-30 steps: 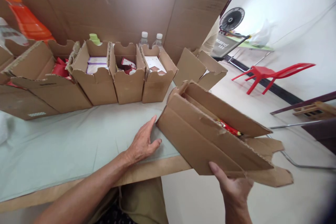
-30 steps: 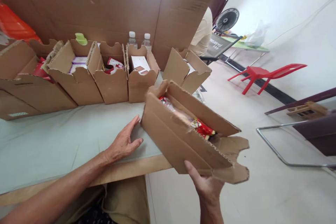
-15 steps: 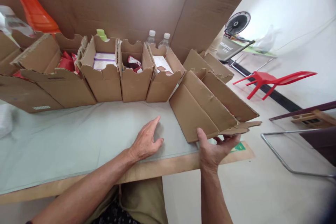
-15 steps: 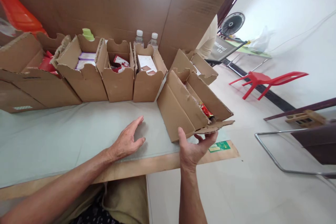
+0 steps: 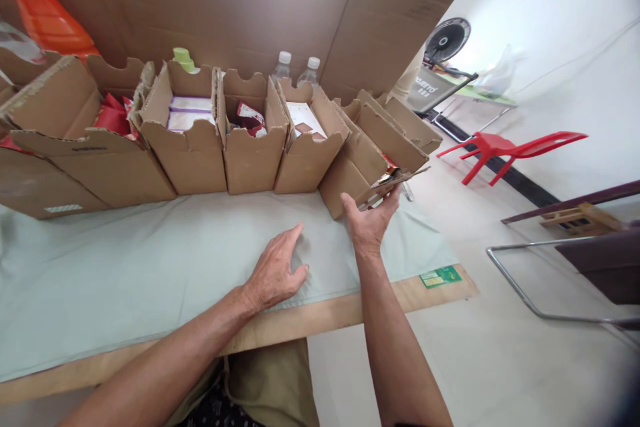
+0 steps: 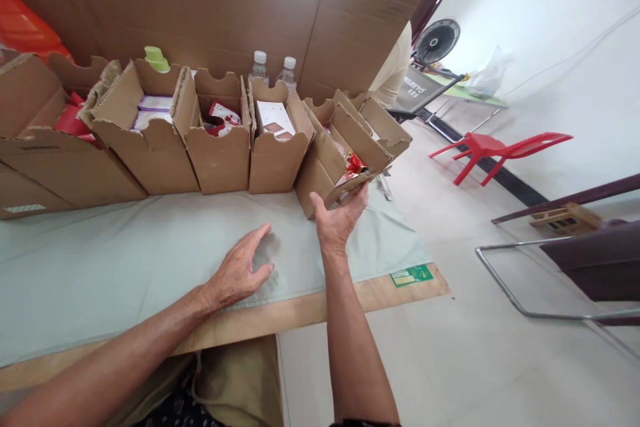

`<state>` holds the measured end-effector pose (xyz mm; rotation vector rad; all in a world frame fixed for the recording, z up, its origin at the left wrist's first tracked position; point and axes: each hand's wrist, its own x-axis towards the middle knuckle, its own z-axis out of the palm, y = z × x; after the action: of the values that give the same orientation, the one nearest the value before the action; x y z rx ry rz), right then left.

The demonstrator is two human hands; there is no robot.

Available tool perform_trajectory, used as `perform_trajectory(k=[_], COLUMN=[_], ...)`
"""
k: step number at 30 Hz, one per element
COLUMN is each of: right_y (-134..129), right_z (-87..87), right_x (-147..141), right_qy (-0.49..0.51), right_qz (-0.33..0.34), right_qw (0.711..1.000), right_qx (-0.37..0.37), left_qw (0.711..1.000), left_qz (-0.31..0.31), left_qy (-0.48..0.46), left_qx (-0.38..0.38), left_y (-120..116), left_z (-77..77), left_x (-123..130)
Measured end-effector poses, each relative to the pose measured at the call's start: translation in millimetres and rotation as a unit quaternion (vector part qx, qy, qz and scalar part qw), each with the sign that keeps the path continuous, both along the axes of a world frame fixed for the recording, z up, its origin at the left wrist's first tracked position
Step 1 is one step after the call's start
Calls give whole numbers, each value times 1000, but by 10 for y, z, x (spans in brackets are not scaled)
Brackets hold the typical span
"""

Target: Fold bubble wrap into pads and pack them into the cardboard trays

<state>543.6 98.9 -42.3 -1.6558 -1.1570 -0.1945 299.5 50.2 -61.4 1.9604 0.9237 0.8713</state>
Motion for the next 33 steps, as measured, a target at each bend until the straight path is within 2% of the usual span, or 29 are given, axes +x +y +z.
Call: perform_trajectory(k=[7, 9, 12, 15, 18, 22, 26, 30, 33], right_y=[-431, -386, -159, 69, 179, 140, 61, 105, 118], right_z=[-52, -50, -37, -51, -91, -76, 76, 224, 324], right_x=[-221, -280, -295, -230, -125, -31, -115, -235, -250], right_qy=[-91, -109, -120, -128, -133, -141, -162, -203, -192], right_qz=[48, 61, 59, 54, 59, 69, 68, 121, 117], right_qw=[994, 990, 986, 982, 981, 981, 982, 965, 965], right_qx=[-46, -65, -96, -126, -131, -113, -71, -118, -133], left_qw=[999, 999, 999, 998, 998, 998, 998, 998, 998], left_qz=[-13, -9, -5, -13, -16, -15, -19, -24, -23], left_qy=[18, 25, 29, 30, 32, 36, 39, 43, 38], left_qx=[40, 47, 45, 45, 47, 44, 38, 36, 33], left_y=[-1, -5, -7, -3, 0, -5, -10, -2, 6], left_z=[-20, -22, -20, -14, -10, -8, -1, 8, 12], left_x=[23, 23, 17, 12, 13, 17, 21, 20, 18])
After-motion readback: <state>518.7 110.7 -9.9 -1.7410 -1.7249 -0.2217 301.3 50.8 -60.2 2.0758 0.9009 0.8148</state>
